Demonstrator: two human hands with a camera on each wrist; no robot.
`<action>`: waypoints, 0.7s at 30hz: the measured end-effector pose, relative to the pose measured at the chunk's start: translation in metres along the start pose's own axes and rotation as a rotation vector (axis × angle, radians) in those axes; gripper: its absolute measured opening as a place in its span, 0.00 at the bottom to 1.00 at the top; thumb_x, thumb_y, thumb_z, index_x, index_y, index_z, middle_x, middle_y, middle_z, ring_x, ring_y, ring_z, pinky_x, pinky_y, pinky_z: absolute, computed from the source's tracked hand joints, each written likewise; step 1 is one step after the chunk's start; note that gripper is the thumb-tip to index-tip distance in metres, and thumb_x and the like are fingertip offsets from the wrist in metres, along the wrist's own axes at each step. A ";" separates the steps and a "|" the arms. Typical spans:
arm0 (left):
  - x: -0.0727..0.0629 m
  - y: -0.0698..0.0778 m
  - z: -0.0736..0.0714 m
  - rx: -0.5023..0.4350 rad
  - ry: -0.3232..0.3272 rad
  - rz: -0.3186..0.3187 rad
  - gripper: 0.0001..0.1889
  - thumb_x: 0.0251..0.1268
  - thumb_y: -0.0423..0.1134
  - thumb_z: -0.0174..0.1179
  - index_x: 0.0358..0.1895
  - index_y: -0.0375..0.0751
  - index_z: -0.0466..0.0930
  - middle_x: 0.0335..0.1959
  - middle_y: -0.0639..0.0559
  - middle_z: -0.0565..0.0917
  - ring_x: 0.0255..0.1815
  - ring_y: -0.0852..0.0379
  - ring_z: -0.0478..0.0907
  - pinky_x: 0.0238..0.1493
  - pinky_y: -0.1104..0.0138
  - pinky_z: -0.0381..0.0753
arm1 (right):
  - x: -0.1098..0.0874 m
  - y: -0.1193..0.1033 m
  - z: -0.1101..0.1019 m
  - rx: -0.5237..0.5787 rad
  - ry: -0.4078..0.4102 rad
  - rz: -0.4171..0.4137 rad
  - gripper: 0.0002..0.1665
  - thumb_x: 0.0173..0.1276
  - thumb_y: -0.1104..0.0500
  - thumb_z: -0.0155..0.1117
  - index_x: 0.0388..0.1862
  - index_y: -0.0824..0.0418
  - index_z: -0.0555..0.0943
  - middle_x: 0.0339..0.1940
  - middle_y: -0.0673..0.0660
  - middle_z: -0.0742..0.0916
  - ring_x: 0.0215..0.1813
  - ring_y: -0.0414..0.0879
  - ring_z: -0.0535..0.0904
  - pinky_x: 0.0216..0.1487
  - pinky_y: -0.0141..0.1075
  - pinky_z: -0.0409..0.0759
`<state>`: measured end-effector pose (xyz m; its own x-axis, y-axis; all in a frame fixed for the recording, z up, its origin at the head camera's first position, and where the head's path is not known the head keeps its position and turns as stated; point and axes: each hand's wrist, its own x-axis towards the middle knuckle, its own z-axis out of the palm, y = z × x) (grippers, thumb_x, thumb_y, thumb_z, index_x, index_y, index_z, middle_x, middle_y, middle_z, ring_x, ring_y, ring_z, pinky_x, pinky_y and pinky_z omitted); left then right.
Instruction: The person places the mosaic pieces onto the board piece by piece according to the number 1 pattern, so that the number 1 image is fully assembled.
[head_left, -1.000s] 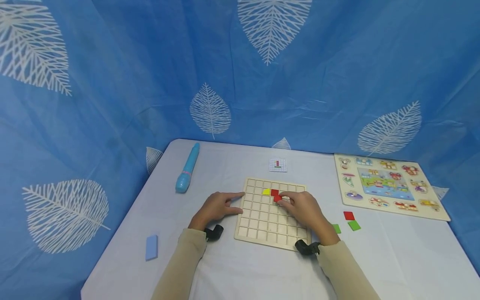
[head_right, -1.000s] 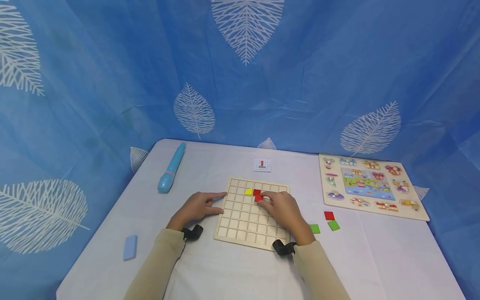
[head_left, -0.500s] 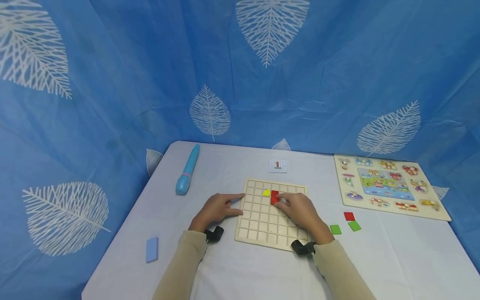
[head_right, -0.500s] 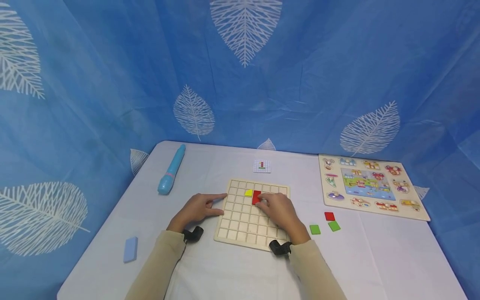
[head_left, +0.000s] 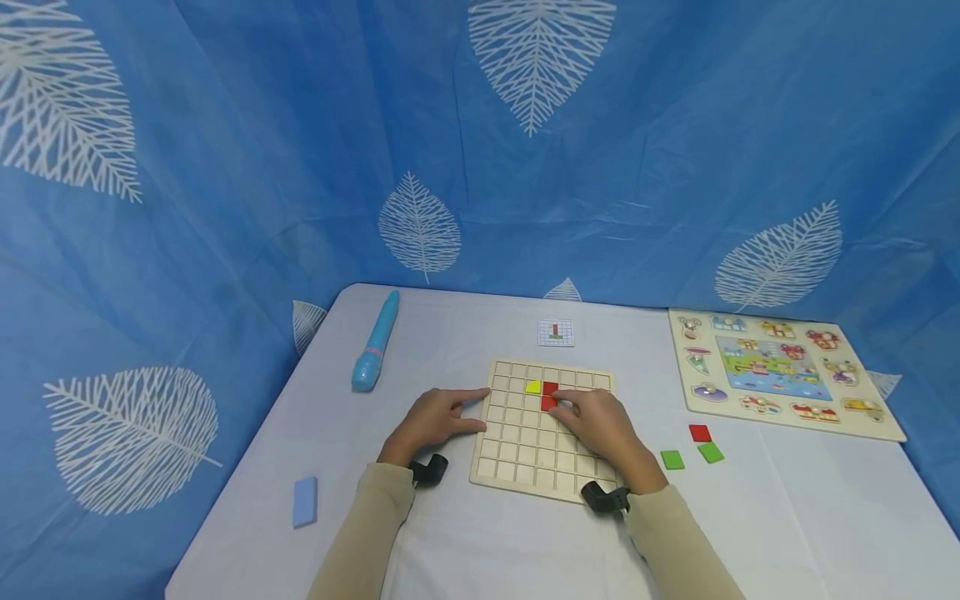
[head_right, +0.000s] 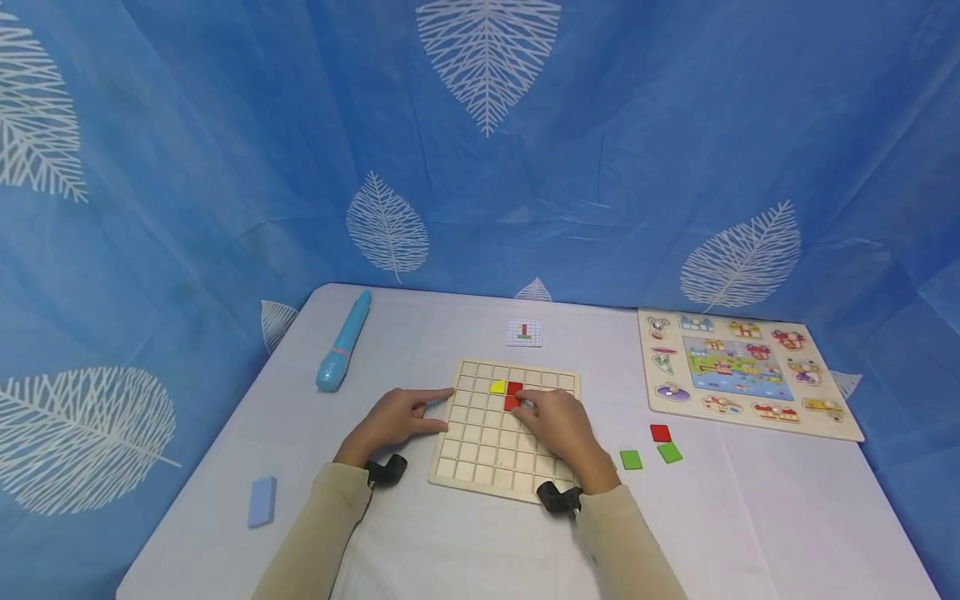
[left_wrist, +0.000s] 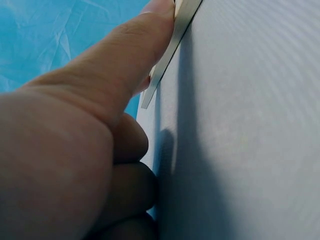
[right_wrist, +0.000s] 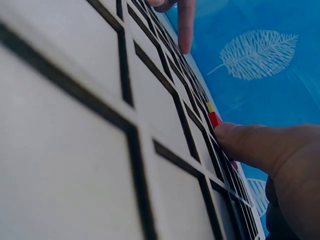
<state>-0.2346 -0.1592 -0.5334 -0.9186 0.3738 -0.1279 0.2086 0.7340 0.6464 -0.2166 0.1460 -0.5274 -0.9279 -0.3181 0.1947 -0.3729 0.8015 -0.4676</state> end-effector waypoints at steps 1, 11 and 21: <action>0.000 0.000 0.000 0.000 0.000 0.002 0.35 0.56 0.56 0.75 0.69 0.63 0.78 0.15 0.59 0.65 0.17 0.62 0.59 0.21 0.68 0.60 | 0.000 0.001 0.001 0.002 0.005 0.003 0.20 0.68 0.50 0.73 0.53 0.59 0.89 0.10 0.42 0.66 0.18 0.38 0.58 0.29 0.37 0.66; 0.000 0.000 0.000 0.003 -0.002 -0.003 0.35 0.56 0.57 0.75 0.69 0.64 0.78 0.15 0.59 0.65 0.17 0.62 0.59 0.21 0.68 0.60 | -0.003 0.004 0.005 0.044 0.030 0.024 0.20 0.68 0.49 0.73 0.53 0.58 0.89 0.09 0.41 0.65 0.18 0.37 0.55 0.27 0.36 0.63; 0.000 -0.001 0.000 -0.005 -0.009 0.008 0.35 0.56 0.56 0.75 0.70 0.64 0.78 0.14 0.59 0.64 0.17 0.62 0.58 0.21 0.68 0.60 | -0.007 0.007 0.000 0.042 0.026 0.072 0.20 0.68 0.48 0.73 0.55 0.56 0.89 0.10 0.42 0.66 0.19 0.39 0.58 0.28 0.38 0.64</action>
<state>-0.2346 -0.1602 -0.5340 -0.9141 0.3843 -0.1293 0.2139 0.7279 0.6515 -0.2127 0.1542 -0.5317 -0.9520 -0.2466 0.1813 -0.3056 0.7995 -0.5171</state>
